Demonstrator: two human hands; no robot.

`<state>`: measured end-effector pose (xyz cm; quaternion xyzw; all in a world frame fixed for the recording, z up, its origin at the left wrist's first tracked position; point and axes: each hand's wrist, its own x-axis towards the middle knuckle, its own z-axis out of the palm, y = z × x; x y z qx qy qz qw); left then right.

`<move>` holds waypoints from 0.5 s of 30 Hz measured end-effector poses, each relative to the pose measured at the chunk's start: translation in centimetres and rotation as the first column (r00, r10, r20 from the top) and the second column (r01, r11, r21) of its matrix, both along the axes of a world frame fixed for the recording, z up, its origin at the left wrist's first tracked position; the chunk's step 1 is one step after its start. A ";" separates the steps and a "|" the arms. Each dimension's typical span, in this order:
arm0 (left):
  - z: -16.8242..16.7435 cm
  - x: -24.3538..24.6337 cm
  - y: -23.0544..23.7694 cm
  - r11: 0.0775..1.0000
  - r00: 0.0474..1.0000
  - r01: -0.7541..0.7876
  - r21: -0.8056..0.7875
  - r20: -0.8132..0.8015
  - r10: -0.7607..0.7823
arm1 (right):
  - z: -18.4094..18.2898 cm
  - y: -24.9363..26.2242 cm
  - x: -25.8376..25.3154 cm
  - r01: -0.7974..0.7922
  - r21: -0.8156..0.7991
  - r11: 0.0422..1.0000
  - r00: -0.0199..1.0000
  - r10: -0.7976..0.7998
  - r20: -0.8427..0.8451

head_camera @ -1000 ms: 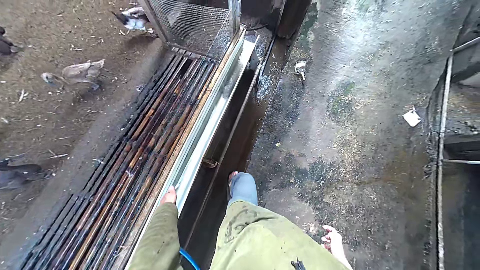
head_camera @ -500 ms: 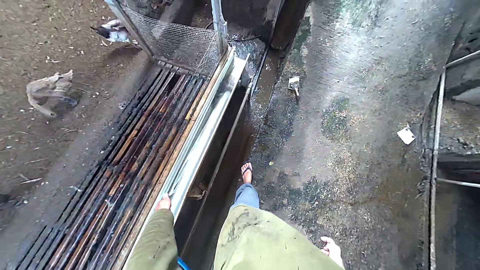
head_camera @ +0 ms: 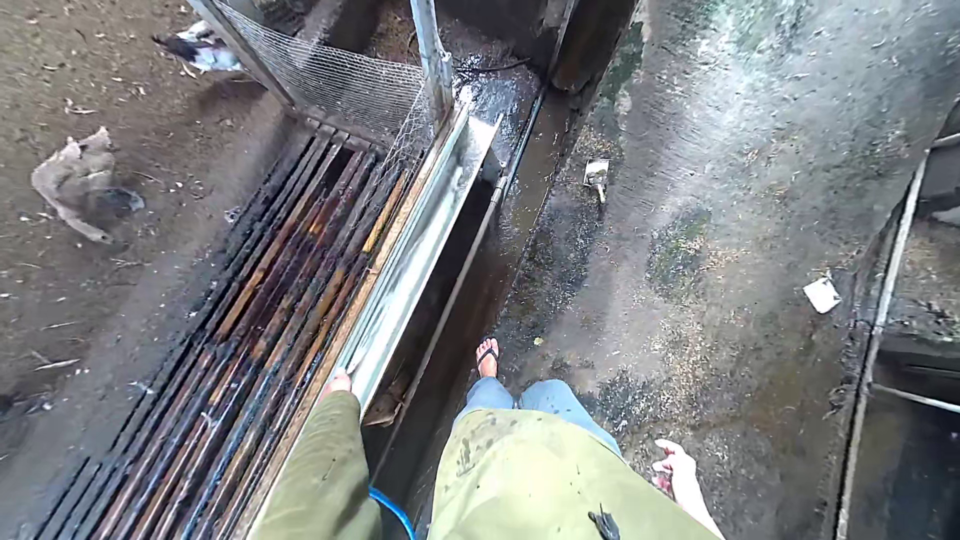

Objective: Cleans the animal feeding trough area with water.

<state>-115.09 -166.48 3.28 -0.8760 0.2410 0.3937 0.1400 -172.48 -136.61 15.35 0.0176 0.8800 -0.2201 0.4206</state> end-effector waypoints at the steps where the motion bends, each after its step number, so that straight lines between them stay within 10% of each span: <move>1: -0.6 0.1 -0.1 1.000 1.000 -0.023 -0.003 0.005 0.023 | 0.0 -0.4 0.0 -0.008 0.015 1.000 1.000 0.008 0.005; 15: 0.5 -5.3 -1.4 0.997 0.997 0.069 0.033 -0.044 -0.067 | -0.4 -6.4 -7.4 -0.111 0.032 0.993 0.994 0.110 0.019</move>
